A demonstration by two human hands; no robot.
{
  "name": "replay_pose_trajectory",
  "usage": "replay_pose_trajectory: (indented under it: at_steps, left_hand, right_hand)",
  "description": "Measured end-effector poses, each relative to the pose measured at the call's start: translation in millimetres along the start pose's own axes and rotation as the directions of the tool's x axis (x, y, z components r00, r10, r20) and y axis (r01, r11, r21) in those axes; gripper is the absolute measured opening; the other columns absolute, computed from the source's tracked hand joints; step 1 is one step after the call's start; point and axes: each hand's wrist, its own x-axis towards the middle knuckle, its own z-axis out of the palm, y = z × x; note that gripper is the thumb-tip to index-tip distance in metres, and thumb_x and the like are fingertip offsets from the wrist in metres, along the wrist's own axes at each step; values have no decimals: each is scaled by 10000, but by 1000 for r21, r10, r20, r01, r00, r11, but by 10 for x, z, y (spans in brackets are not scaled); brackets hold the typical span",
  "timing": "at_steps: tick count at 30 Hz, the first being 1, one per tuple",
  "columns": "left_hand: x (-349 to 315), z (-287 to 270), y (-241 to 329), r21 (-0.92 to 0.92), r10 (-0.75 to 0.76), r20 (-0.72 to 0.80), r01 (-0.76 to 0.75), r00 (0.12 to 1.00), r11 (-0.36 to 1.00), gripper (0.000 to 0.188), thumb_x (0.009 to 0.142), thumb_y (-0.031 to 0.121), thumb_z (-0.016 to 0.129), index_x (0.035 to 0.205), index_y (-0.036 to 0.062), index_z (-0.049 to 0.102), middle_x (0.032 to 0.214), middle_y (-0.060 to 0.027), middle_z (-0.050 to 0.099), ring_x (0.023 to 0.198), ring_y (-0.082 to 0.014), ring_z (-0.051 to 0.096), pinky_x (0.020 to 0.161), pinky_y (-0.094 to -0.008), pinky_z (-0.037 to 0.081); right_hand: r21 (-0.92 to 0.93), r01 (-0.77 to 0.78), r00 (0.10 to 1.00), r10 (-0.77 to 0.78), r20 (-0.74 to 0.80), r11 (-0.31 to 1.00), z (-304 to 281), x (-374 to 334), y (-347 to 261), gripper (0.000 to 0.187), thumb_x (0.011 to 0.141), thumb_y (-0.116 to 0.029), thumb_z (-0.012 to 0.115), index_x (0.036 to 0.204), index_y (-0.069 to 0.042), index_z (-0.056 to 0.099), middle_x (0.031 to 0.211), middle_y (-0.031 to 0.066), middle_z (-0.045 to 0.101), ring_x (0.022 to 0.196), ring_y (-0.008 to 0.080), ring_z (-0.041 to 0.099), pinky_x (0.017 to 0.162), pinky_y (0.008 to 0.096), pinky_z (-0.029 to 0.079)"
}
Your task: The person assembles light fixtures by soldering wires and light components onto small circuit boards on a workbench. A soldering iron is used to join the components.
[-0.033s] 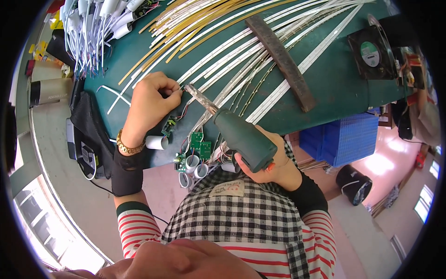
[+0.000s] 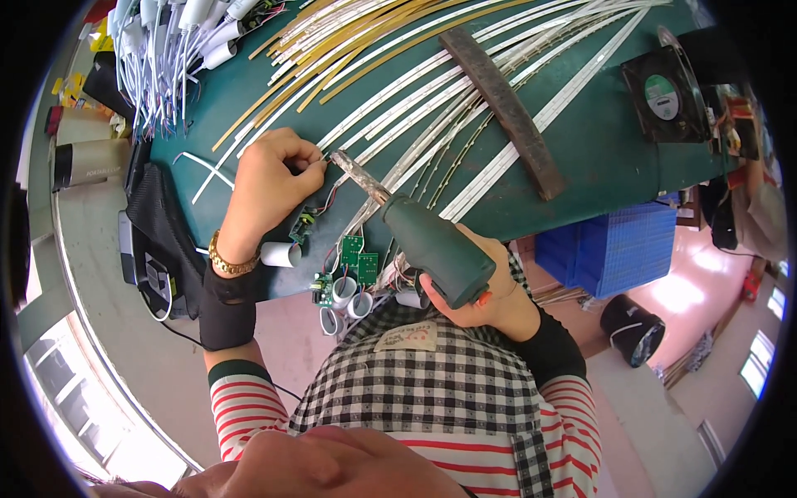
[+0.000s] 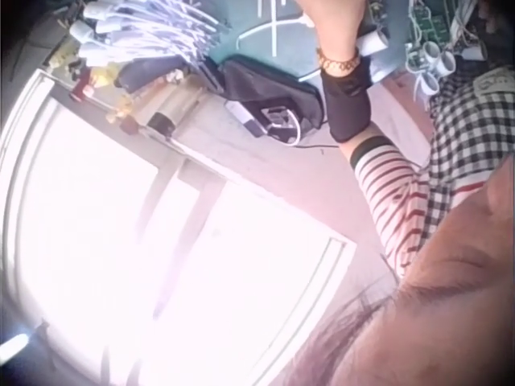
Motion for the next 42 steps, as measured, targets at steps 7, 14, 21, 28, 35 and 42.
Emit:
replay_pose_trajectory:
  at_steps: [7,14,21,28,35,42]
  left_hand:
    - [9,12,-7,29,13,-13,-13,1000,999,54,647,87,683,659,39,662,647,-68,581,668,-256,562,620,-354,457]
    - [15,8,1,56,21,-12,-21,1000,998,56,648,99,679,653,45,666,652,-71,586,674,-260,566,626,-362,463]
    - [-6,9,-8,52,31,-23,-30,999,998,57,652,99,678,656,43,666,655,-78,585,677,-265,569,630,-366,463]
    - [-3,20,-9,41,30,-29,-29,999,999,54,654,91,676,663,40,663,669,-81,592,690,-268,571,635,-366,462]
    - [-6,24,-6,43,34,-32,-33,999,999,53,654,81,674,679,36,663,679,-79,602,701,-270,571,648,-361,464]
    - [-20,44,2,38,41,-44,-39,998,999,41,653,71,673,675,45,651,660,-70,588,677,-258,563,635,-344,461]
  right_hand:
    - [-2,-22,999,22,23,1000,1,-28,20,334,698,-5,647,1027,44,611,888,143,644,746,258,669,647,288,530]
    - [301,-131,991,137,1,944,65,-194,131,444,914,-298,528,1242,-3,475,924,139,574,695,170,590,662,305,498]
    - [477,-29,996,64,-58,878,101,-198,230,295,877,-153,588,1123,2,540,986,102,577,710,129,603,645,271,499]
    - [239,32,999,-24,-38,970,117,-280,322,466,911,-291,537,1255,14,462,984,147,566,712,162,598,664,304,500]
    - [273,-4,997,24,-71,962,133,-242,265,412,911,-304,529,1163,21,500,946,131,564,703,161,605,651,306,499]
    - [326,-44,990,86,-115,944,144,-184,158,395,914,-307,519,1112,35,516,877,112,584,666,151,610,640,292,500]
